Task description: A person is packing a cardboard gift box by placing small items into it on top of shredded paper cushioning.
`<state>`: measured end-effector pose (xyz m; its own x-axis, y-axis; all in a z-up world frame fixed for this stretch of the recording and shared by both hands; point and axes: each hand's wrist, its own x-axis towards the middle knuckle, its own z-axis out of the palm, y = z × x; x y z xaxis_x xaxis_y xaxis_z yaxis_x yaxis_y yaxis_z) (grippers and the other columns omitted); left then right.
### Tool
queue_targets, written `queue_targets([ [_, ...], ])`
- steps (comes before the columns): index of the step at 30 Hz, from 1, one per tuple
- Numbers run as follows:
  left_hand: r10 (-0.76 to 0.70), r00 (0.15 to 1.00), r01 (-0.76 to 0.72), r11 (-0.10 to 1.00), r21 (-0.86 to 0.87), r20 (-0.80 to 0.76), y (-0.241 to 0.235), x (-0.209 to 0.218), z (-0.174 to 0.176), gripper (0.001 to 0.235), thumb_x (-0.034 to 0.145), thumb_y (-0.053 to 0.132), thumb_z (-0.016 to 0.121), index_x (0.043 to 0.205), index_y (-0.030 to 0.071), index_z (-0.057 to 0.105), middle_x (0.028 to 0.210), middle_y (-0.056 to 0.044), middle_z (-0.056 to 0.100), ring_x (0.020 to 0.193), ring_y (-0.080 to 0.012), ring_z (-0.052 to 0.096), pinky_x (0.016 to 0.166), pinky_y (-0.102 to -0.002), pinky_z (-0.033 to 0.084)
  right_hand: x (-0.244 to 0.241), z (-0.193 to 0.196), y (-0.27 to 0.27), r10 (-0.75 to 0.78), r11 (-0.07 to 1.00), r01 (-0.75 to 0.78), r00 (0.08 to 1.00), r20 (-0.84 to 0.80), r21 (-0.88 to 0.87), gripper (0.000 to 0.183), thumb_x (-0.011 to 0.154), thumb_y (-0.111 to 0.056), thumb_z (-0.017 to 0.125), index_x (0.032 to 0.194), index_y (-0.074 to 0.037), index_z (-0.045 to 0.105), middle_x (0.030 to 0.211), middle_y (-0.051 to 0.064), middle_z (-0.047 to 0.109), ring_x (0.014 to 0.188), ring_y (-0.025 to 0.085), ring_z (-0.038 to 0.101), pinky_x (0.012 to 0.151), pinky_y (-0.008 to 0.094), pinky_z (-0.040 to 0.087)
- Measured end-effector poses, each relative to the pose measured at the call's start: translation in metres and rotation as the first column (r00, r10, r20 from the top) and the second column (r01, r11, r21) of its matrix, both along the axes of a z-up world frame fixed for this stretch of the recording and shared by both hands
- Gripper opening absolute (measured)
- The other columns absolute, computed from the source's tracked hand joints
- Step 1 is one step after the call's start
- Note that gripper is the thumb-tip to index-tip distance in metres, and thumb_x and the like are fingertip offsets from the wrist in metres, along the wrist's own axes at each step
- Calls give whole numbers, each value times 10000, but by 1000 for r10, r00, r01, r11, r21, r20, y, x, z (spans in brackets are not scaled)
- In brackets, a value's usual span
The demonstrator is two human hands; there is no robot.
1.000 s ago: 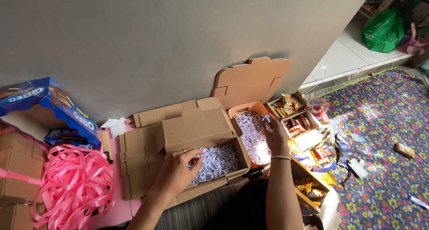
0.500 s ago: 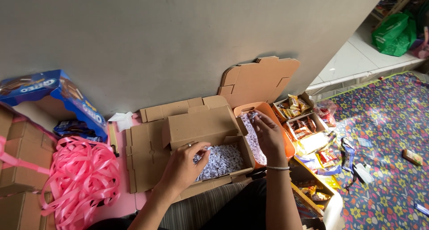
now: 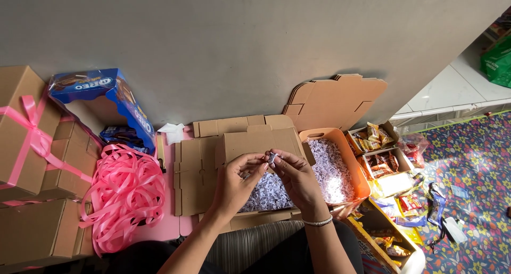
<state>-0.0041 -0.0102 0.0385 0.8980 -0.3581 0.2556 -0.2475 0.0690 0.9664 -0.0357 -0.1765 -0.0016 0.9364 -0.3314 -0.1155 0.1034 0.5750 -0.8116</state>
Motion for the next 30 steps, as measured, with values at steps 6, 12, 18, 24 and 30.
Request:
queue_targets([
  [6,94,993,-98,992,73,65,2,3,-8,120,875,92,764,983,44,787,838,-102,812,725,-131,756,664,-249,602,-3,10,8,-32,994,31,999,-8,-103,292,887,29,718,1171,99,711,1112,242,747,1026,277,728,974,368,587],
  [12,123,915,-202,964,172,383,-2,-3,1,136,901,127,752,1028,95,789,905,-91,796,807,-233,784,658,-318,613,-7,17,11,-71,982,68,997,-14,-177,280,888,8,732,1153,98,724,1077,220,761,1003,242,720,964,374,591],
  [18,80,867,-231,939,254,492,-1,3,-9,102,932,101,722,999,84,797,910,-96,758,820,-286,773,686,-384,631,-15,31,16,-83,947,76,997,-10,-313,251,876,-12,763,1108,85,758,1017,201,779,968,212,702,950,410,589],
  [24,48,875,-196,945,262,481,-5,4,-12,75,931,95,695,968,82,758,873,-94,735,815,-286,758,700,-387,599,-16,32,16,-98,928,95,995,9,-361,227,865,-14,773,1073,76,775,982,204,787,955,214,712,922,410,600],
  [30,84,959,-137,974,182,272,1,2,-7,65,932,145,723,939,88,753,803,-73,762,720,-171,693,657,-310,558,-14,25,7,-117,922,121,993,32,-368,220,873,11,756,1072,104,757,963,231,776,930,243,717,921,445,610],
])
